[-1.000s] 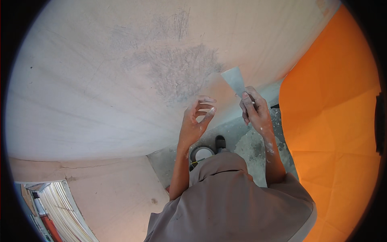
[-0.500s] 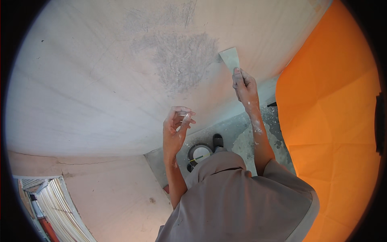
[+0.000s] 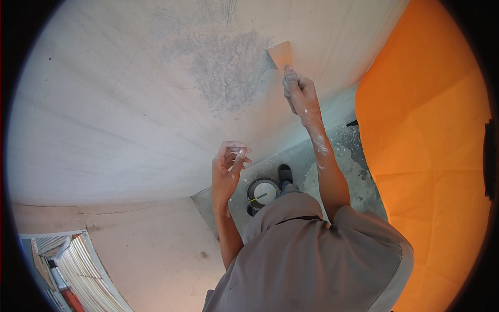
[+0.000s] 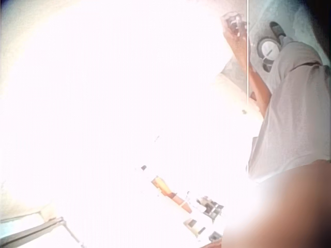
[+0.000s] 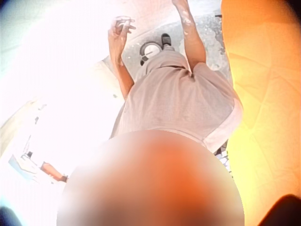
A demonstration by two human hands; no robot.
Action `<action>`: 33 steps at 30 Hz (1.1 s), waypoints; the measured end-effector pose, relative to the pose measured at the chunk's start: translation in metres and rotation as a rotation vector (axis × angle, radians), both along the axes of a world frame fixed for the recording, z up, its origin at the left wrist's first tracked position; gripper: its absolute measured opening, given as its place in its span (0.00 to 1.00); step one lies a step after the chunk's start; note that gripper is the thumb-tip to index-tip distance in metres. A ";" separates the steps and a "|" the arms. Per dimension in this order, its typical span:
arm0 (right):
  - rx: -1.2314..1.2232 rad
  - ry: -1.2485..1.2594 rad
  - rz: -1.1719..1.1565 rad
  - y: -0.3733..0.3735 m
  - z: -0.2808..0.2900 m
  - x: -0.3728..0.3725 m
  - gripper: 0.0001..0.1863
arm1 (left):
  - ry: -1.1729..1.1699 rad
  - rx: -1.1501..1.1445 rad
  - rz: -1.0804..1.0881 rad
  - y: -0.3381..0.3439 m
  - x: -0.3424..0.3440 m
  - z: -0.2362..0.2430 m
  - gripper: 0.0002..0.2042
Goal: Scrape and smooth a damaged area on a wall using a putty knife.
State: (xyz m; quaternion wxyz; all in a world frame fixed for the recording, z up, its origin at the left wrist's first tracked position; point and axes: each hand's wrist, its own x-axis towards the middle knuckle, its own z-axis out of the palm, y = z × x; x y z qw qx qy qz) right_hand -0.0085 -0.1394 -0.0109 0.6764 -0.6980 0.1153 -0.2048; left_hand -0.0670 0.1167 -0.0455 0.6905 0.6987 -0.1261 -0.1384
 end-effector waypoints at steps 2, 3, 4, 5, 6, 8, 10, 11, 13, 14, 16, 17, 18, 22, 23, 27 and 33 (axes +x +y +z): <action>-0.013 -0.071 -0.010 -0.001 0.020 0.011 0.29 | -0.003 0.016 -0.015 0.002 -0.002 0.004 0.05; -0.028 -0.146 -0.009 0.002 0.027 0.016 0.29 | -0.010 0.029 -0.018 0.005 -0.001 0.006 0.06; -0.027 -0.147 -0.004 0.003 0.028 0.012 0.29 | -0.011 0.031 -0.013 0.009 -0.002 0.005 0.06; -0.077 -0.181 -0.044 0.000 0.028 0.003 0.29 | -0.020 0.061 0.000 0.014 -0.006 0.004 0.06; -0.129 -0.218 -0.091 -0.006 0.030 -0.002 0.30 | -0.033 0.090 0.005 0.018 -0.004 0.004 0.06; 0.007 -0.113 -0.036 -0.041 0.042 -0.013 0.31 | -0.015 0.071 0.037 0.029 -0.006 0.000 0.06; 0.140 -0.007 0.016 -0.045 0.046 -0.018 0.33 | 0.003 0.051 0.067 0.039 -0.009 -0.006 0.06; -0.004 0.075 0.049 -0.035 0.044 -0.017 0.33 | 0.017 0.041 0.079 0.044 -0.012 -0.011 0.06; -0.266 0.140 0.080 -0.013 0.010 -0.012 0.32 | 0.023 0.029 0.076 0.045 -0.011 -0.011 0.07; -0.383 0.129 0.079 -0.004 -0.032 -0.010 0.31 | 0.009 0.042 0.064 0.042 -0.009 -0.008 0.07; -0.703 0.212 0.075 0.022 -0.071 -0.028 0.31 | -0.005 0.052 0.060 0.044 -0.009 -0.006 0.07; -0.705 0.212 0.070 0.020 -0.068 -0.028 0.31 | -0.002 0.042 0.063 0.045 -0.010 -0.006 0.07; -0.637 0.150 0.117 0.026 -0.038 -0.031 0.31 | 0.009 0.030 0.080 0.050 -0.012 -0.007 0.06; -0.472 -0.062 0.066 0.023 0.054 -0.029 0.32 | 0.024 -0.015 0.098 0.063 -0.021 -0.009 0.06; -0.461 -0.090 0.013 0.018 0.058 -0.020 0.33 | 0.024 -0.004 0.080 0.064 -0.022 -0.012 0.06; -0.730 0.288 0.053 0.013 -0.073 -0.034 0.34 | -0.011 -0.008 0.003 0.061 -0.036 -0.011 0.06; -0.653 0.415 0.202 0.039 -0.051 -0.089 0.29 | -0.110 0.062 0.006 0.072 -0.029 0.004 0.06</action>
